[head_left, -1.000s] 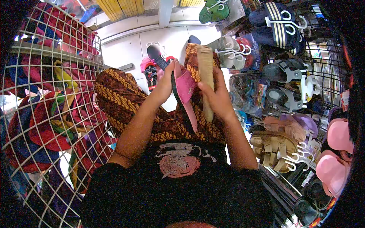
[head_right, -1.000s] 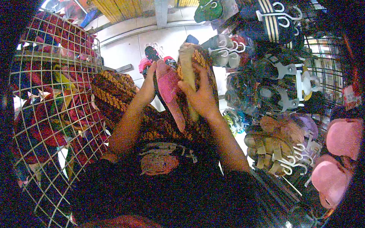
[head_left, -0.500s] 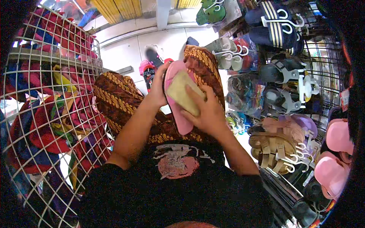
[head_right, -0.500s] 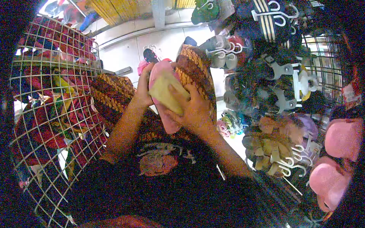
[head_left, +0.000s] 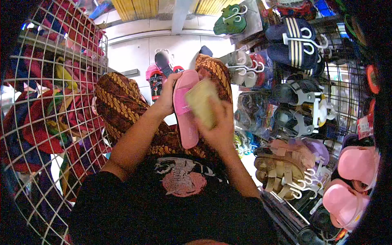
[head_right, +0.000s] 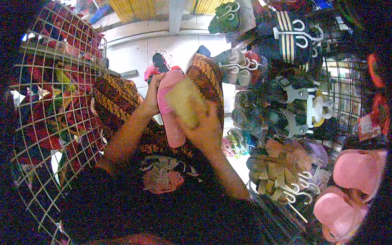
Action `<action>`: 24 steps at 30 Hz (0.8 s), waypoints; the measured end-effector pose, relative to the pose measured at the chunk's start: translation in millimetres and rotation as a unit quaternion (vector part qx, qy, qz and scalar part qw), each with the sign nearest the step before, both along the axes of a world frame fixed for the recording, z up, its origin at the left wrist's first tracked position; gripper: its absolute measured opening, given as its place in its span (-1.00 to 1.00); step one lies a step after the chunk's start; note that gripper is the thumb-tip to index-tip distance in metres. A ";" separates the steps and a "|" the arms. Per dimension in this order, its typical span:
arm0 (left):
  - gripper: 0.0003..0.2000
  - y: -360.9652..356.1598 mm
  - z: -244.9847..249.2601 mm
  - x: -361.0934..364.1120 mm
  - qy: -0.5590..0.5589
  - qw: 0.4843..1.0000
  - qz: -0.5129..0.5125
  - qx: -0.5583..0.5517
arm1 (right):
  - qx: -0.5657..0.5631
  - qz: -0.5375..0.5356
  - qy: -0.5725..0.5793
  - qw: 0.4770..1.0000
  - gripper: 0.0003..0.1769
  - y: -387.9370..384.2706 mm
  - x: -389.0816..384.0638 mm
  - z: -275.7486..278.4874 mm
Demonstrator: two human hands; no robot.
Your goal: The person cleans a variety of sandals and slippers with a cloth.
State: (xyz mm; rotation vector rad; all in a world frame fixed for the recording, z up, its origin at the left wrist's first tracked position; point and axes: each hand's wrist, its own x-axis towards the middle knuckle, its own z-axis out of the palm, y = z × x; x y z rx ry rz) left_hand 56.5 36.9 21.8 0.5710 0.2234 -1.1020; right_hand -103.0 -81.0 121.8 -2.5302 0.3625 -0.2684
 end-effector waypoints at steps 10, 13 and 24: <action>-0.48 -0.5 15.0 -0.6 -0.011 0.999 -0.003 -0.040 | -0.045 0.077 0.053 0.995 -0.24 2.7 -13.8 -6.2; -0.48 2.8 12.7 15.6 -0.012 0.998 -0.013 -0.066 | -0.019 0.088 0.182 0.979 -0.25 3.4 -37.9 -2.2; -0.65 3.9 -23.7 25.7 -0.227 0.965 -0.042 0.121 | -0.078 0.200 0.148 0.965 -0.30 10.4 -32.7 10.4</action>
